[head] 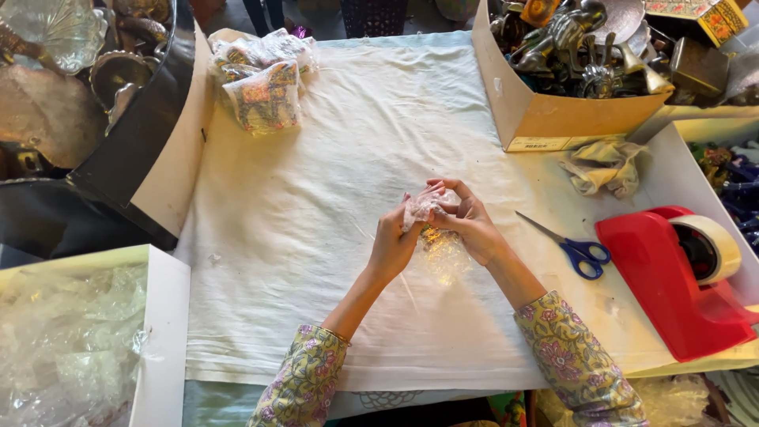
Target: The person wipes a small, colorful glass decoration with a white cloth. They then cut a piece of bubble wrap using scissors, place the decoration on it, and wrap it securely. The wrapped item is placed on the table.
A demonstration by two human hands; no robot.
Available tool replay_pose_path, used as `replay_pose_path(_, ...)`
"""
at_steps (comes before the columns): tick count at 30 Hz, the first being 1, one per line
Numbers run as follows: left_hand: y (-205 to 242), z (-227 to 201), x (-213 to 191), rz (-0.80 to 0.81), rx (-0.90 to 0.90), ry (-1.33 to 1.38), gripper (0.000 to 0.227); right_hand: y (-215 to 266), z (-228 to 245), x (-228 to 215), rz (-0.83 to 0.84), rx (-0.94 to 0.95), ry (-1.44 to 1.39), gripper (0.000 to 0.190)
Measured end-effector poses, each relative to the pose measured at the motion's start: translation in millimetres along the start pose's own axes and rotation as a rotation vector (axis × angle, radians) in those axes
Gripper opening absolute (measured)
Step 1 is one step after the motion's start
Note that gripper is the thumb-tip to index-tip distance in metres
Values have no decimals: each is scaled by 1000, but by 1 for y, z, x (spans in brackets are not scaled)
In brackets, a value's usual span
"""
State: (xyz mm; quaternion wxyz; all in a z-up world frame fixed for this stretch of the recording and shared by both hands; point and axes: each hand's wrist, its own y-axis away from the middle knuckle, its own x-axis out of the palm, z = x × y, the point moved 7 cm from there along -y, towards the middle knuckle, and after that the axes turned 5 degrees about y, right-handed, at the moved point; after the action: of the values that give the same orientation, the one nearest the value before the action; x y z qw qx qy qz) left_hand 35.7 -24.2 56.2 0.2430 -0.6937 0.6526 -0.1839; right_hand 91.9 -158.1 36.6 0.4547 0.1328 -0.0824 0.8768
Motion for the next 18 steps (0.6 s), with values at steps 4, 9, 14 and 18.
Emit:
replay_pose_path(4,-6,-23,4,80,-19,17,39,0,0,-4,-9,-32,23,62)
replay_pose_path(9,-2,-17,10,212,17,-191,57,-1,-17,-17,44,92,-175,65)
replay_pose_path(14,-2,-17,5,223,71,-249,64,-3,-31,-30,29,193,-192,65)
replay_pose_path(18,-3,-28,-2,116,229,-428,66,8,6,6,122,189,-377,65)
